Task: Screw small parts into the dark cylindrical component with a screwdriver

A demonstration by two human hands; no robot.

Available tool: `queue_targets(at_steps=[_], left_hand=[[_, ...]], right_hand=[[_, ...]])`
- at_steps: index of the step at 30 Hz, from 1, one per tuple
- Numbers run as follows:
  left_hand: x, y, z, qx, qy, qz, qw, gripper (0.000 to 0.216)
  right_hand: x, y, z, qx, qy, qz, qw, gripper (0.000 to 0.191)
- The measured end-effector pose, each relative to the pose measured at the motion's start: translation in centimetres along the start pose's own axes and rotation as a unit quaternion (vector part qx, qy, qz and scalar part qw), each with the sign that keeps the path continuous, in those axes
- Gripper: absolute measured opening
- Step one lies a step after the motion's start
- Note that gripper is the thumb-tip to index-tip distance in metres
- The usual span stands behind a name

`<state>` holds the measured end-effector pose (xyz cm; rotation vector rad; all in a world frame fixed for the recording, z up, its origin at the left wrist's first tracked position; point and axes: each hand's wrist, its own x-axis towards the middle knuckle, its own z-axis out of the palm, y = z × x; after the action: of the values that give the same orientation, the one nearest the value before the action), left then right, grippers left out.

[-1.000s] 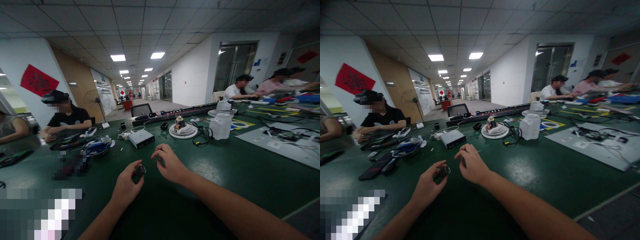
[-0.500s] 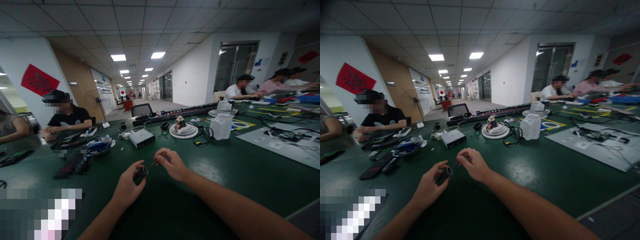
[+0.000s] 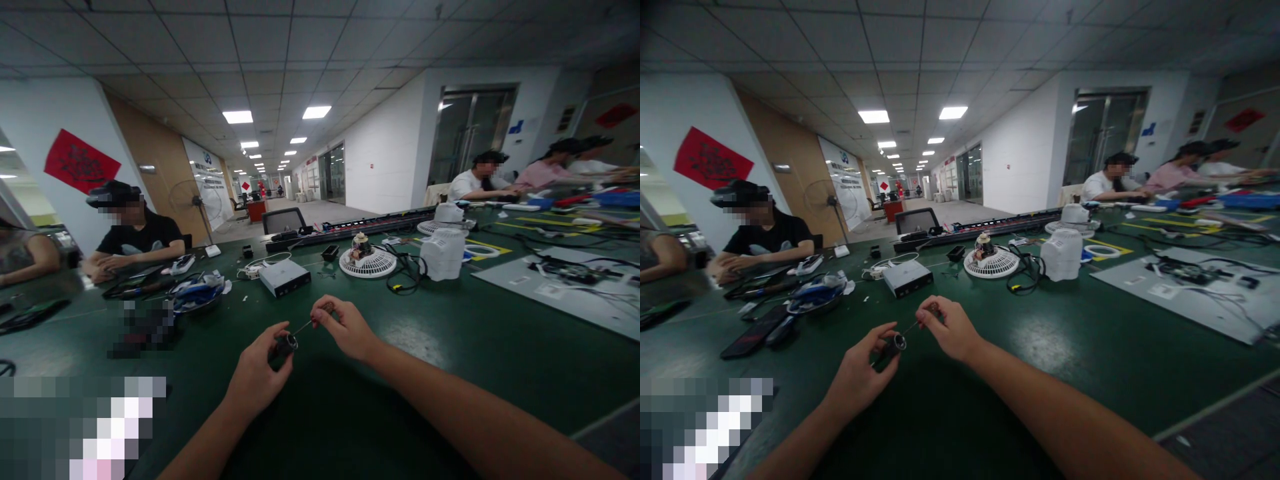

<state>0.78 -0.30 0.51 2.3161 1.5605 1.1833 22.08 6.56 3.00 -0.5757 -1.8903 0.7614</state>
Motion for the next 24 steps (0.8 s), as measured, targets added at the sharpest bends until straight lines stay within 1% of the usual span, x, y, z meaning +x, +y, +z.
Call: queue_targets(at_steps=[2, 4, 6, 9, 13, 17, 20, 22, 24], left_hand=[[0.0, -0.1, 0.1, 0.009, -0.003, 0.007, 1.0, 0.053], [-0.1, -0.3, 0.2, 0.017, -0.01, 0.016, 1.0, 0.055], [-0.1, -0.5, 0.3, 0.024, -0.013, 0.02, 0.999, 0.055], [-0.2, -0.7, 0.4, 0.031, -0.013, 0.013, 0.999, 0.056], [-0.2, -1.0, 0.4, 0.046, -0.016, 0.006, 0.999, 0.056], [-0.1, -1.0, 0.4, 0.061, -0.021, 0.004, 0.998, 0.058], [-0.1, -0.9, 0.5, 0.072, -0.032, 0.003, 0.997, 0.059], [-0.1, -0.9, 0.6, 0.077, -0.034, 0.003, 0.996, 0.059], [-0.2, -0.9, 0.6, 0.079, -0.035, 0.0, 0.996, 0.059]], right_hand=[[0.0, 0.1, 0.0, -0.004, -0.03, 0.008, 1.0, 0.023], [0.0, 0.2, 0.1, 0.019, -0.052, 0.014, 0.998, 0.023], [0.0, 0.3, 0.2, 0.028, -0.043, 0.014, 0.999, 0.023], [0.0, 0.1, 0.2, -0.003, -0.033, 0.015, 0.999, 0.022], [0.0, -0.2, 0.1, -0.022, -0.051, 0.021, 0.998, 0.023], [0.0, -0.4, 0.0, -0.071, -0.058, -0.004, 0.996, 0.02], [0.0, -0.4, 0.0, -0.057, -0.083, 0.003, 0.995, 0.022], [0.0, -0.4, 0.0, -0.055, -0.078, 0.006, 0.995, 0.022], [0.0, -0.4, 0.0, -0.079, -0.062, -0.006, 0.995, 0.02]])
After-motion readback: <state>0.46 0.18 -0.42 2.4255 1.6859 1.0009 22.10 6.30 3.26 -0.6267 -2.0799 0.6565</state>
